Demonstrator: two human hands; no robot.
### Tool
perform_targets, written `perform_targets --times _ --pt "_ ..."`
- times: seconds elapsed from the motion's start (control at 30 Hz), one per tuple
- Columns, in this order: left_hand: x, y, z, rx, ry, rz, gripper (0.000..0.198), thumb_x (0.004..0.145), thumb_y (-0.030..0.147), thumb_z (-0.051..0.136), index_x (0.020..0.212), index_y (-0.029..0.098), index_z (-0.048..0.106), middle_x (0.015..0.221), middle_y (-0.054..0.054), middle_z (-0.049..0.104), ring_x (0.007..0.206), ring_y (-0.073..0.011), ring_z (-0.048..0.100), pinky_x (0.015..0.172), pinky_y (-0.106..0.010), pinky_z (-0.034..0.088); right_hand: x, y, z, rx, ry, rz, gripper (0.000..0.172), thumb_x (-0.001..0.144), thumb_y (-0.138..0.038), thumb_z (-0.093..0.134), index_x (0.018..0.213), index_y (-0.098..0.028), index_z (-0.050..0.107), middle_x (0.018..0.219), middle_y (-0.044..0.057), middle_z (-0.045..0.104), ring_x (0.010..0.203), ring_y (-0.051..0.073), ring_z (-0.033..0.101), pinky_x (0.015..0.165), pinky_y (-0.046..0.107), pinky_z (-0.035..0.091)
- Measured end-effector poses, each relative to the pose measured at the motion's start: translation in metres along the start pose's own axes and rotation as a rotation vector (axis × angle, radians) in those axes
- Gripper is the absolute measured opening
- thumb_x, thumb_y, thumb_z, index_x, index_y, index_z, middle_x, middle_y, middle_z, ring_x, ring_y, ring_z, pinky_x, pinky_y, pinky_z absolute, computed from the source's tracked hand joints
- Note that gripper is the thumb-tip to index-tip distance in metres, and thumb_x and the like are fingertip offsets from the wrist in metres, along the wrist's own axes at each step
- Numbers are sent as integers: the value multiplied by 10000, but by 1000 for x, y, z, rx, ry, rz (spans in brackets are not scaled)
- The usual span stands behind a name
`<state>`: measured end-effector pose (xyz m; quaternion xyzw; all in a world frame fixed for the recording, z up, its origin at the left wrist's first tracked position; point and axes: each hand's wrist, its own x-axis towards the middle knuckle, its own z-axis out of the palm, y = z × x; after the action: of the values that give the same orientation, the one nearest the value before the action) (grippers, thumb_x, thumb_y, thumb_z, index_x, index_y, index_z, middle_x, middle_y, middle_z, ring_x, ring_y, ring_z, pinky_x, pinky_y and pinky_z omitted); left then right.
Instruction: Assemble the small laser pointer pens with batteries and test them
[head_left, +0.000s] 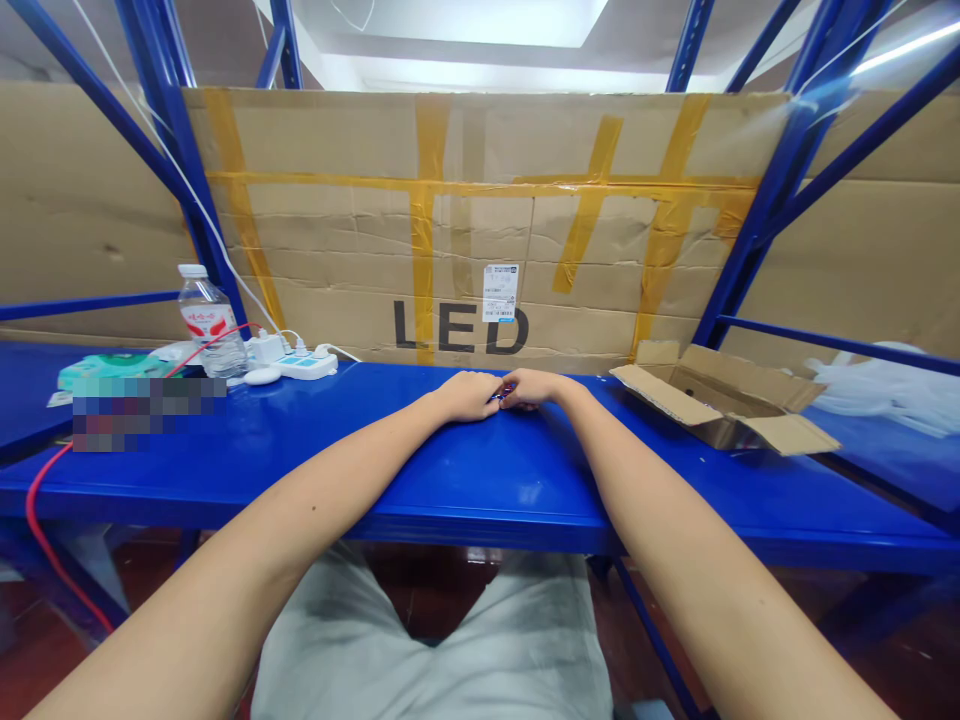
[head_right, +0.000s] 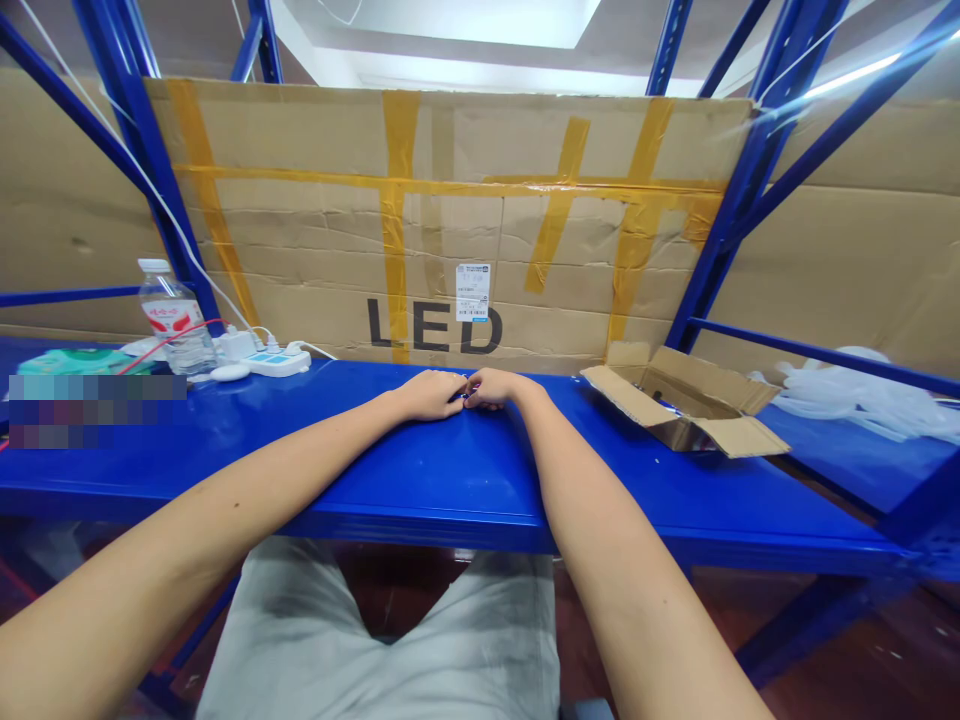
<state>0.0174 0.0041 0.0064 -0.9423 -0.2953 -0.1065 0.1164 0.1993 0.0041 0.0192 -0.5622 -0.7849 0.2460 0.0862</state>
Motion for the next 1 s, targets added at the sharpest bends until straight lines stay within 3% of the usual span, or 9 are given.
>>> perform_targets --times 0.07,0.27,0.43,0.53,0.7,0.9,1.0 --pt "0 -1 1 -2 3 0 258 904 347 449 1041 181 592 1081 -122 686 977 -273 659 791 -348 499 0 2 0 5 11 -9 106 734 -246 677 776 -178 607 502 -63 486 437 84 448 463 216 361" --pt "-2 -2 0 -5 -25 -40 264 920 331 415 1083 187 565 1095 -123 687 986 -276 662 799 -360 499 -1 2 0 24 67 -17 221 755 -276 671 631 -177 516 471 -73 442 405 66 409 442 208 357" --pt "-1 -3 1 -56 -64 -106 314 957 358 333 1120 194 546 1106 -123 683 993 -282 662 786 -371 500 1 0 1 64 99 -6 153 774 -207 658 686 -166 539 565 -26 581 483 93 555 455 191 410" --pt "1 -6 2 -70 -70 -134 359 978 379 281 1167 197 526 1145 -132 669 1032 -288 651 811 -380 494 1 -1 1 161 76 -6 144 814 -196 636 732 -162 523 637 12 652 477 99 587 445 193 424" --pt "1 -7 2 -56 -83 -152 308 973 315 293 1163 200 507 1147 -138 665 1026 -285 651 803 -380 492 -3 -2 0 256 55 -14 107 836 -188 618 763 -156 546 520 -22 567 437 94 542 453 198 441" --pt "-1 -4 1 -25 -12 -103 238 959 323 355 1103 194 494 1137 -135 666 1036 -283 643 806 -363 486 -13 -4 0 554 -84 90 93 786 -158 613 776 -166 521 608 6 588 533 140 612 503 235 491" --pt "-2 -3 0 -11 -3 -80 245 957 331 350 1100 196 497 1135 -132 669 1030 -286 644 808 -374 486 -15 -4 0 566 -114 62 133 801 -194 615 722 -167 511 550 -25 509 476 108 540 500 229 480"
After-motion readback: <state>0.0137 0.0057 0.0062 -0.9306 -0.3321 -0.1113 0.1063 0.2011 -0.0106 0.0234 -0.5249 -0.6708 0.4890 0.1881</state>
